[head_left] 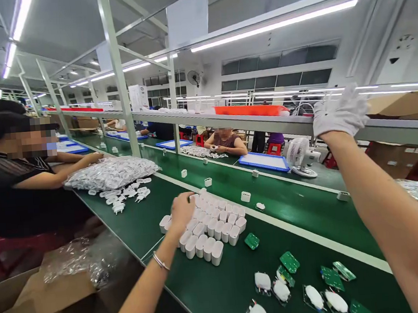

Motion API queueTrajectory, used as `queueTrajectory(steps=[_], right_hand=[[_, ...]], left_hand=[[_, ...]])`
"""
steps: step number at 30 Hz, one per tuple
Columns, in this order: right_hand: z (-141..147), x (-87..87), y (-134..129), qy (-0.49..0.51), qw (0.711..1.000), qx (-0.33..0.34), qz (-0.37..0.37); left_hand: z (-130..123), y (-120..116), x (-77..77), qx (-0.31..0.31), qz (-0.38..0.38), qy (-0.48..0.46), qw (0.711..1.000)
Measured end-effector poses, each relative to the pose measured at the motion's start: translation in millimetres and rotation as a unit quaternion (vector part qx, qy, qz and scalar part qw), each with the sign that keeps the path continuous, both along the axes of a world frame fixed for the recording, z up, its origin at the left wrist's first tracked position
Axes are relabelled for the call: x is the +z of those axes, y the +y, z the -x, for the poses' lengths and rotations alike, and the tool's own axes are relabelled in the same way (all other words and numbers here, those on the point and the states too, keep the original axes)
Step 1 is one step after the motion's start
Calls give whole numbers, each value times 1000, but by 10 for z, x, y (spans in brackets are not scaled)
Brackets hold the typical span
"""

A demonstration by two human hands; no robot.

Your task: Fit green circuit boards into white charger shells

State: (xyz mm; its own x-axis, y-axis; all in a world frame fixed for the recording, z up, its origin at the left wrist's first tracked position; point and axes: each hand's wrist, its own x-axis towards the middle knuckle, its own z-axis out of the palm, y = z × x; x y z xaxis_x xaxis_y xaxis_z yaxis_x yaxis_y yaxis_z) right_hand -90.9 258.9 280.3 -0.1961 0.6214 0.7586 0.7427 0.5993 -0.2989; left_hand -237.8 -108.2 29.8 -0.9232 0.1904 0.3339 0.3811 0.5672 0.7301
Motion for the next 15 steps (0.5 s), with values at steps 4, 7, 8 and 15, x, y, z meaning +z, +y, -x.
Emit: queueTrajectory(steps=[4,7,8,15], right_hand=[[-132,-909,-82,-54,995,79,30],[-91,-1800,-294,-160,970,151,103],[-26,-2074,-368,-196,955,169,145],[710,-2847,-675,-301,877,258,271]], left_hand=[[560,-503,-156,62,78,-116,988],[696,-620,-344,29,112,-142,983],[708,-630,-391,20,120,-140,983],[147,-358,-394,89,144,32,985]])
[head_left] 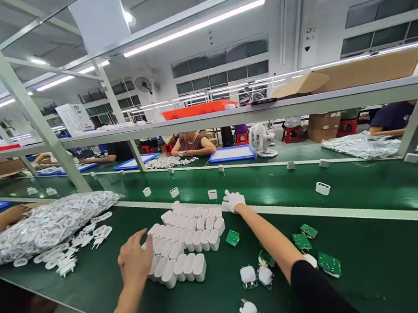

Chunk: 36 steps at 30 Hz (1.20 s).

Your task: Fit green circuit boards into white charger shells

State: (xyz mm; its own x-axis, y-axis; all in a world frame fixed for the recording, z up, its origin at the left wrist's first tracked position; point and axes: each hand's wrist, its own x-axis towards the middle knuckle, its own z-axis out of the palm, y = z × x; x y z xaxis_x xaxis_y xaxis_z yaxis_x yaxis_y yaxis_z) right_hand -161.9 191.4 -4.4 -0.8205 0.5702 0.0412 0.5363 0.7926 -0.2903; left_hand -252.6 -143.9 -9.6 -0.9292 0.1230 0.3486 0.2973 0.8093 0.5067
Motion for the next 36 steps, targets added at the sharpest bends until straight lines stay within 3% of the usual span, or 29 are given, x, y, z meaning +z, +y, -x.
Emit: queueTrajectory(steps=[2,6,9,11,13,15,16,18,21,25,28,32,36], right_hand=[[111,69,-49,-10,1000,16,11],[10,423,-76,28,999,26,-12],[-265,1040,87,115,990,-8,-83],[-461,1654,289,180,972,-65,-140],[-617,2323,520,274,925,-172,-199],[-713,2889,721,282,900,-264,-201],[-745,3096,794,272,898,-284,-197],[-796,3332,872,250,903,-294,-189],[-896,3327,852,235,915,-263,-197],[-1007,3037,713,235,915,-240,-224],[-952,2896,612,251,900,-206,-290],[-768,2946,608,215,895,-82,-382],[-728,2945,716,219,882,-55,-413]], left_hand=[[-407,239,21,-155,-4,83,984],[-1119,872,-58,-431,49,-4,901],[-1304,1350,-192,-446,119,-41,886],[-1300,1616,-279,-432,139,-2,891],[-1264,1794,-356,-422,127,58,896],[-1224,1860,-426,-416,103,104,898],[-1204,1855,-460,-416,94,116,897],[-1161,1798,-523,-414,79,131,897],[-1097,1703,-593,-402,53,129,905],[-1064,1698,-605,-403,15,115,908],[-1090,1738,-531,-401,-31,119,908],[-1132,1756,-413,-388,-117,126,906],[-1162,1734,-435,-415,-139,144,888]])
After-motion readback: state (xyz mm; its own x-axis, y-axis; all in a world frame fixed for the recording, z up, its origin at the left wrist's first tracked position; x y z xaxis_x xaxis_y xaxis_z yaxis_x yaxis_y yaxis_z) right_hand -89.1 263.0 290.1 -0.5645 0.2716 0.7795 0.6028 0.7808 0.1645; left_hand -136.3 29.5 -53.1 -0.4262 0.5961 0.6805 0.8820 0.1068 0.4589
